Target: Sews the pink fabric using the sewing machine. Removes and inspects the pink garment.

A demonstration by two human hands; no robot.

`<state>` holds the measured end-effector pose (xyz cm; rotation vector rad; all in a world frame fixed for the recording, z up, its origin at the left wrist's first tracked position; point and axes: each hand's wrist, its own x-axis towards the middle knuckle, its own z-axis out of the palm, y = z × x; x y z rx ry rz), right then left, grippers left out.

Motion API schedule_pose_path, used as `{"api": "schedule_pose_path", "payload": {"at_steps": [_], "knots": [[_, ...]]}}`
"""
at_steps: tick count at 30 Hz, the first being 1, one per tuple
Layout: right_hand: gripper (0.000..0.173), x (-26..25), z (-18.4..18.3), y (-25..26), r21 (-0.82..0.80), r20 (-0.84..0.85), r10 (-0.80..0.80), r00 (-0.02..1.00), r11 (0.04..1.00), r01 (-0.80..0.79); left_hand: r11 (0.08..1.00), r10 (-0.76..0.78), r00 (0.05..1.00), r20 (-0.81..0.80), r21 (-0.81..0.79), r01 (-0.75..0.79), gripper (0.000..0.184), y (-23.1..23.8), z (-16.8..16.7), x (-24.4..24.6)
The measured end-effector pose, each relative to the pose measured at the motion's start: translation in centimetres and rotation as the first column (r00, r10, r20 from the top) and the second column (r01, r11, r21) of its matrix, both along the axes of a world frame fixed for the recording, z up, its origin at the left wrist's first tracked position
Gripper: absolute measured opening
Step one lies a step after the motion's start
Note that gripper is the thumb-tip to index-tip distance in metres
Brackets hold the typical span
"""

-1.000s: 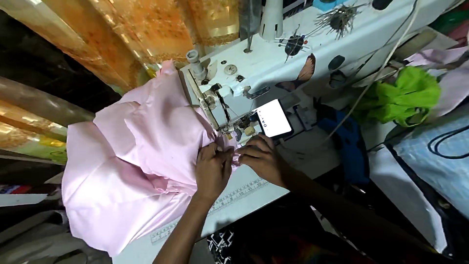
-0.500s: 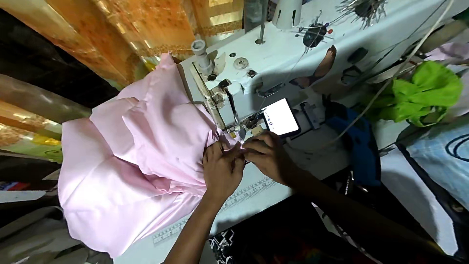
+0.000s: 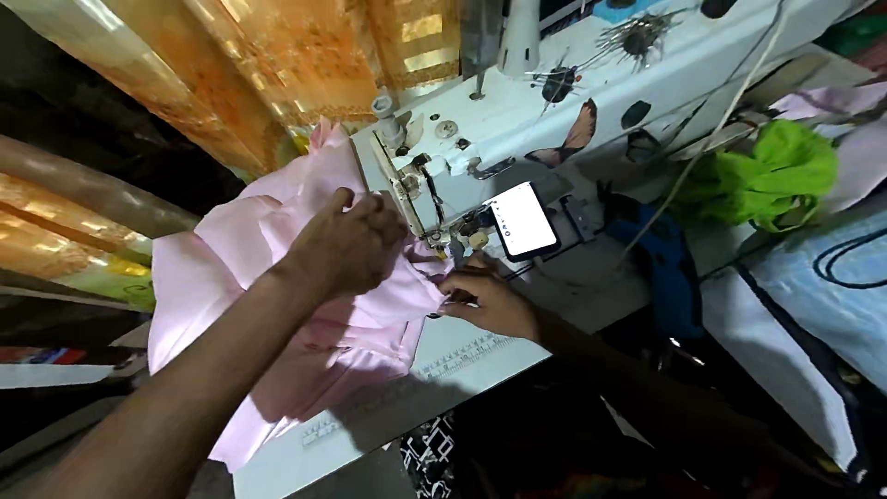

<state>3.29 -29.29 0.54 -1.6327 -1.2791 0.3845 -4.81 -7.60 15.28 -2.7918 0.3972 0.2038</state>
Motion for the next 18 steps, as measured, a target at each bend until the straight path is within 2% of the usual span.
{"api": "schedule_pose_path", "payload": {"at_steps": [2,4,8,10,11,13,14,15,16,18], "knots": [[0.027,-0.7,0.9,0.6,-0.096,-0.161,-0.016,0.987,0.995,0.001,0.997,0.07,0.995,-0.069,0.021,-0.069,0.064,1.1,0.4,0.5],[0.023,-1.0,1.2,0.7,-0.093,-0.19,-0.016,0.982,0.996,-0.002,0.998,0.05,0.998,-0.037,0.035,-0.049,0.061,2.3,0.4,-0.4],[0.021,-0.8,-0.2,-0.7,0.151,0.119,0.075,0.99,0.984,-0.093,0.996,0.049,0.999,-0.017,-0.072,-0.05,0.04,0.1,1.9,-6.7],[0.023,-0.5,-1.1,-1.4,0.163,0.248,0.079,0.966,0.979,-0.122,0.994,0.073,0.994,0.081,-0.083,-0.066,0.034,-3.0,0.5,-11.1],[0.024,-0.7,-1.3,-1.6,0.137,0.296,0.073,0.953,0.984,-0.117,0.99,0.127,0.982,0.14,-0.086,-0.116,0.034,-5.0,-0.7,-13.0],[0.023,-1.6,-1.4,-1.6,0.083,0.371,0.05,0.927,0.993,-0.087,0.957,0.285,0.939,0.191,-0.113,-0.268,0.054,-9.2,-2.9,-15.7],[0.023,-2.1,-1.5,-1.5,0.066,0.41,0.039,0.911,0.995,-0.072,0.923,0.378,0.913,0.155,-0.14,-0.358,0.067,-11.1,-3.6,-16.5],[0.022,-2.4,-1.8,-1.5,0.062,0.446,0.024,0.895,0.996,-0.057,0.876,0.468,0.878,0.1,-0.181,-0.447,0.073,-12.8,-4.3,-17.0],[0.022,-2.7,-2.2,-1.7,0.06,0.473,0.01,0.881,0.997,-0.043,0.824,0.545,0.837,0.049,-0.214,-0.524,0.072,-14.0,-4.9,-17.1],[0.022,-3.0,-2.5,-2.3,0.036,0.527,-0.013,0.849,0.999,-0.007,0.754,0.636,0.77,0.053,-0.258,-0.605,0.055,-15.5,-5.1,-16.3]]}}
